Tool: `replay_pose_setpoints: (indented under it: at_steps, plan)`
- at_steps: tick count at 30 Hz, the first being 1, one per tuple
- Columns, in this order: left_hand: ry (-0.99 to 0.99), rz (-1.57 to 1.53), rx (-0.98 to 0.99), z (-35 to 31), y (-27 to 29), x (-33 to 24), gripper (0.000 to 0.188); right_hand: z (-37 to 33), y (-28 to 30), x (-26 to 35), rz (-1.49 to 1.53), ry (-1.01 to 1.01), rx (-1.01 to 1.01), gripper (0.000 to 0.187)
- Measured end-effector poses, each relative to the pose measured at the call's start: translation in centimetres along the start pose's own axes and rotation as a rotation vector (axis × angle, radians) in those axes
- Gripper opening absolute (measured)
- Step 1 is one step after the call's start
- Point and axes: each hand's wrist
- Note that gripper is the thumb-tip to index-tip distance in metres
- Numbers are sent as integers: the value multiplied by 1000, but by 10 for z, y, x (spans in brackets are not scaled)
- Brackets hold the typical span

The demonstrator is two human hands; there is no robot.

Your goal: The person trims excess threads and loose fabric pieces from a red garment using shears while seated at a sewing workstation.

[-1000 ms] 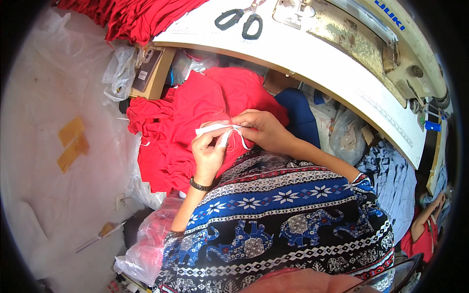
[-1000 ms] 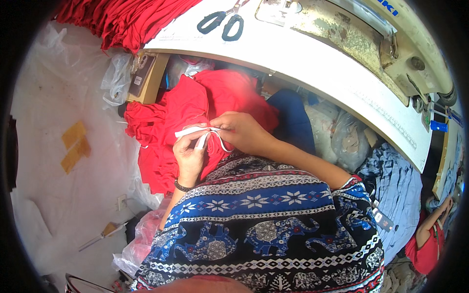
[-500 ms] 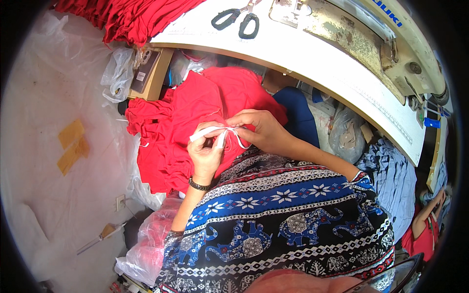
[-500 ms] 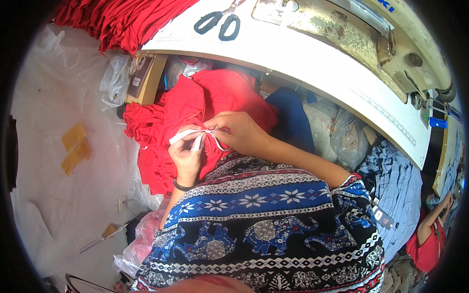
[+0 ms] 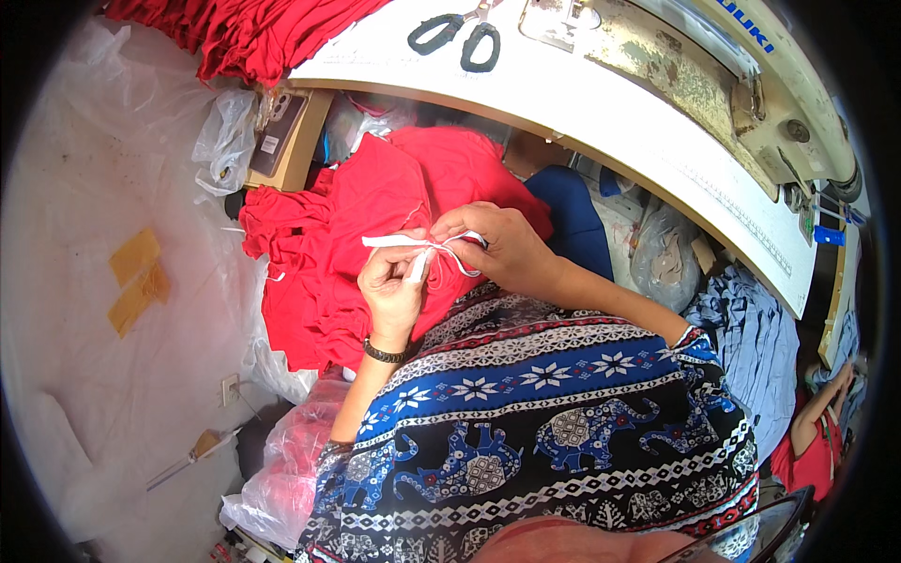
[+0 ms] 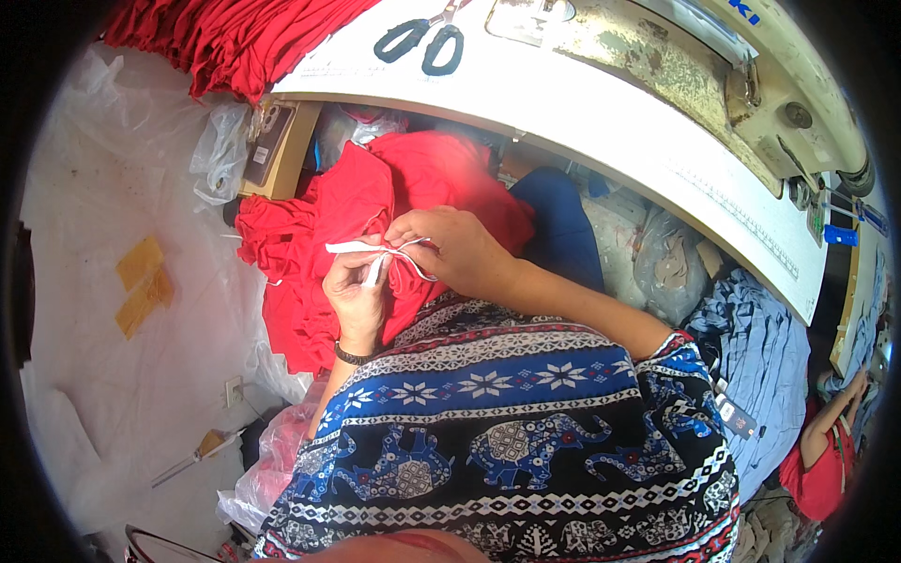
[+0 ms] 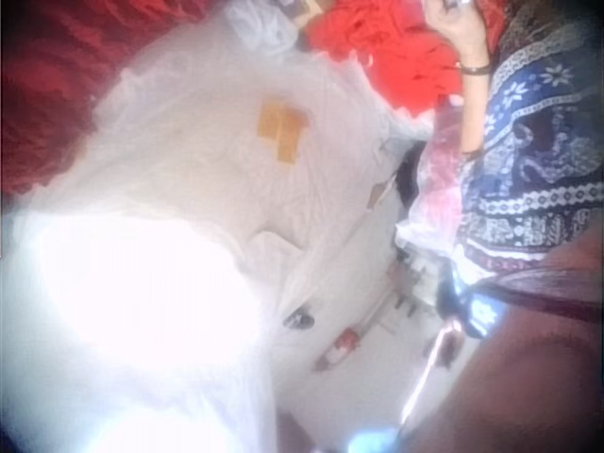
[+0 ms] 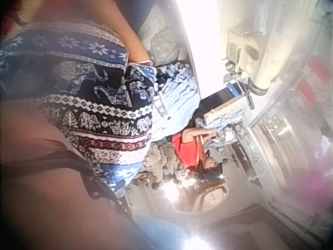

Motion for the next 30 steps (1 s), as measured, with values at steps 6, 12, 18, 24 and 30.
replay_pose_setpoints:
  at_steps: [6, 12, 18, 24, 30]
  plan:
    - [-39, -57, 4, 4, -6, -3, 16, -1, -1, -2, 67, -37, -5, 19]
    - [-20, 41, -42, 10, 2, -12, 19, -1, 1, -6, 49, 43, -18, 21]
    - [-66, 19, -188, 29, 20, -33, 20, 0, 17, 14, -223, 175, 25, 26]
    - [-98, -252, -226, 34, 15, -43, 22, 30, 5, 3, -350, 214, -67, 30]
    - [-157, -382, -174, 39, 19, -72, 21, 52, 16, 54, -331, 271, -38, 29]
Point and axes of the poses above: each hand's wrist, its own z-axis towards the middle knuckle, its own y-axis out of the back of the hand, x = y × z, and after that the axes turned 10 degrees about x, right-handed
